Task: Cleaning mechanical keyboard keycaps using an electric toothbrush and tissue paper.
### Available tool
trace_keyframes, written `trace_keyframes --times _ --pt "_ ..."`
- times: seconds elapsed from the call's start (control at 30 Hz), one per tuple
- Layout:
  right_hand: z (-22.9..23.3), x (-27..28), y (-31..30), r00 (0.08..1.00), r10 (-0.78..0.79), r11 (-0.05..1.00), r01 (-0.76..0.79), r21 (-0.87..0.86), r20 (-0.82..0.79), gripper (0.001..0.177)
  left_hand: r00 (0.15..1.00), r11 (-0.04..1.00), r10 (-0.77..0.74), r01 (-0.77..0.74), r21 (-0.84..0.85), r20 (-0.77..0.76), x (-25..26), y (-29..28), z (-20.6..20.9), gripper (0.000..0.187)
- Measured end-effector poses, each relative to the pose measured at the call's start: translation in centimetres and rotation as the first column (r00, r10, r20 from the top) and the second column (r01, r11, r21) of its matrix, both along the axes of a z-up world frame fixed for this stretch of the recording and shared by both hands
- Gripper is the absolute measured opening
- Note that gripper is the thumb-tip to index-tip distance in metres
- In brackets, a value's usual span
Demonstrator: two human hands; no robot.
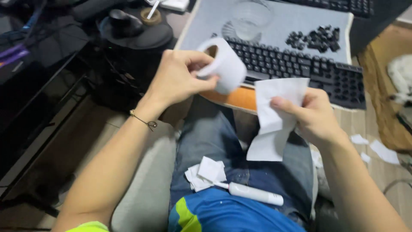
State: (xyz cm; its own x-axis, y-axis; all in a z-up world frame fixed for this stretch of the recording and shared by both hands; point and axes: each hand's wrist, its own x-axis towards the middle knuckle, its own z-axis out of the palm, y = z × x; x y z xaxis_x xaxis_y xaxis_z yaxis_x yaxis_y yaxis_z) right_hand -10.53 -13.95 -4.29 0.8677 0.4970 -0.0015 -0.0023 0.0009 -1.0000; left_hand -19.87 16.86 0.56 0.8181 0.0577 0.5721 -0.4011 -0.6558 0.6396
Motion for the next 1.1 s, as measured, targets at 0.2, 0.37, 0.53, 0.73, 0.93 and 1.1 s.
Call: trace_keyframes --times 0.2,0.37,0.53,0.73,0.93,1.1 --pt "-0.8 0.6 0.0 0.999 0.027 0.998 -0.024 -0.065 0.043 0.017 0.961 0.937 0.189 -0.237 0.256 0.201 3.6 6.2 0.3 0.032" --pt "-1.5 0.7 0.5 0.999 0.044 0.996 -0.042 -0.079 0.026 0.017 0.982 0.919 0.176 -0.191 0.344 0.074 8.0 9.3 -1.2 0.031" --pt "-0.4 -0.5 0.9 1.000 0.007 0.993 -0.005 -0.117 0.012 0.018 0.963 0.845 0.163 -0.249 0.474 0.215 7.0 7.3 -0.3 0.039" --pt "1.2 -2.7 1.6 0.999 0.039 0.997 -0.040 -0.069 -0.013 0.023 0.969 0.970 -0.232 0.224 -0.098 -0.089 0.1 -4.6 -2.2 0.033" --pt "0.3 -3.8 1.7 0.990 0.130 0.974 -0.116 -0.193 0.061 0.019 0.859 0.702 -0.481 0.259 -0.664 -0.173 -0.8 -8.1 -7.4 0.036" --pt "-2.9 -5.4 -0.5 0.916 0.230 0.902 -0.327 -0.282 -0.328 0.026 0.889 0.153 -0.455 0.013 -0.988 -0.059 -0.3 -5.8 -6.7 0.027"
